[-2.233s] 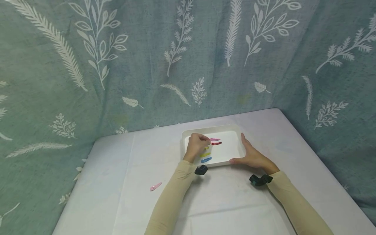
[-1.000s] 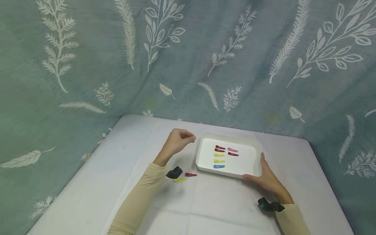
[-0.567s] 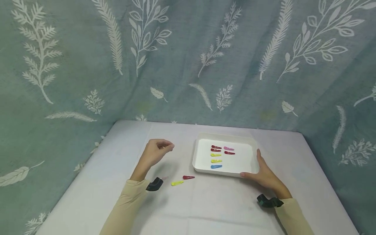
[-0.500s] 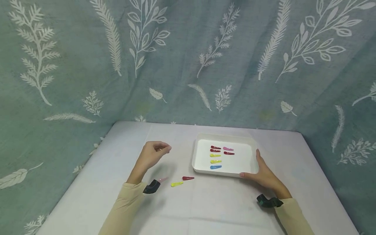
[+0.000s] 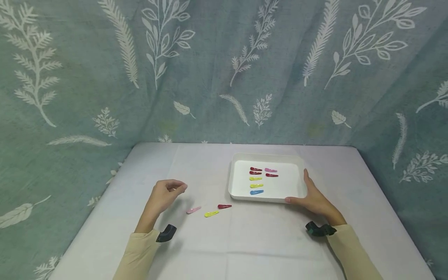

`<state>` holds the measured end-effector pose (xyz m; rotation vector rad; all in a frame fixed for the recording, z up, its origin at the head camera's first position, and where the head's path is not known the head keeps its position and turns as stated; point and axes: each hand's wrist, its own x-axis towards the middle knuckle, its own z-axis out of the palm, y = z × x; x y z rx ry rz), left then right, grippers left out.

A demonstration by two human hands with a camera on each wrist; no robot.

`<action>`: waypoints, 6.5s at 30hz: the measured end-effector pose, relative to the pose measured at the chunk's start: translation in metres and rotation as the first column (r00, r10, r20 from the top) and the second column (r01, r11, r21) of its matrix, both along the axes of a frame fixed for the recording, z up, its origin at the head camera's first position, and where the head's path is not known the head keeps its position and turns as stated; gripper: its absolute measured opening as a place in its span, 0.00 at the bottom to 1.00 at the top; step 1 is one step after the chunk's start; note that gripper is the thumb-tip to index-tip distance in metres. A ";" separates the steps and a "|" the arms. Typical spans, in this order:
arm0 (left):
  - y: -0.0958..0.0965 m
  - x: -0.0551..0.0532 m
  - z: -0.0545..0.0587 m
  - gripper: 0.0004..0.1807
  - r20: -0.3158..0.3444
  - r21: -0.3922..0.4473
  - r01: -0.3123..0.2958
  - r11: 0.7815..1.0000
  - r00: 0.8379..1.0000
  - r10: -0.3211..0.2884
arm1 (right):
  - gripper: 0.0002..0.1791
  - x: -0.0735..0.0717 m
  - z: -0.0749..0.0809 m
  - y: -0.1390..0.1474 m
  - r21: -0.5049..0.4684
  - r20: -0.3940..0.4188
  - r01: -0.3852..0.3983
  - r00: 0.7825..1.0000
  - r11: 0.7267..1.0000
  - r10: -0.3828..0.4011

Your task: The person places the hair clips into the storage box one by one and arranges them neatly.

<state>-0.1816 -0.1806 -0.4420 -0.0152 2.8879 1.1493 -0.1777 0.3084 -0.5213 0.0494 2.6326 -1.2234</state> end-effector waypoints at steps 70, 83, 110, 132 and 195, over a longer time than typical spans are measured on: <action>0.008 0.027 -0.051 0.07 0.146 -0.074 -0.026 0.997 0.989 0.037 | 0.82 0.000 0.004 0.000 -0.021 0.018 -0.004 1.000 1.000 0.005; 0.006 0.027 -0.049 0.06 0.170 -0.015 -0.013 1.000 0.985 0.016 | 0.82 0.000 0.005 0.000 -0.020 0.018 -0.008 1.000 1.000 0.008; 0.005 0.019 -0.035 0.11 0.144 0.155 -0.005 0.988 0.989 -0.018 | 0.83 0.000 0.004 0.001 -0.021 0.025 -0.009 1.000 1.000 0.010; 0.034 -0.003 -0.015 0.12 0.148 0.317 0.019 0.948 0.987 -0.069 | 0.82 0.000 0.002 0.002 -0.018 0.014 -0.007 1.000 1.000 0.007; 0.178 -0.066 -0.016 0.15 0.140 0.495 0.142 0.857 0.961 -0.240 | 0.81 0.000 0.005 0.000 -0.018 0.027 -0.007 1.000 1.000 0.007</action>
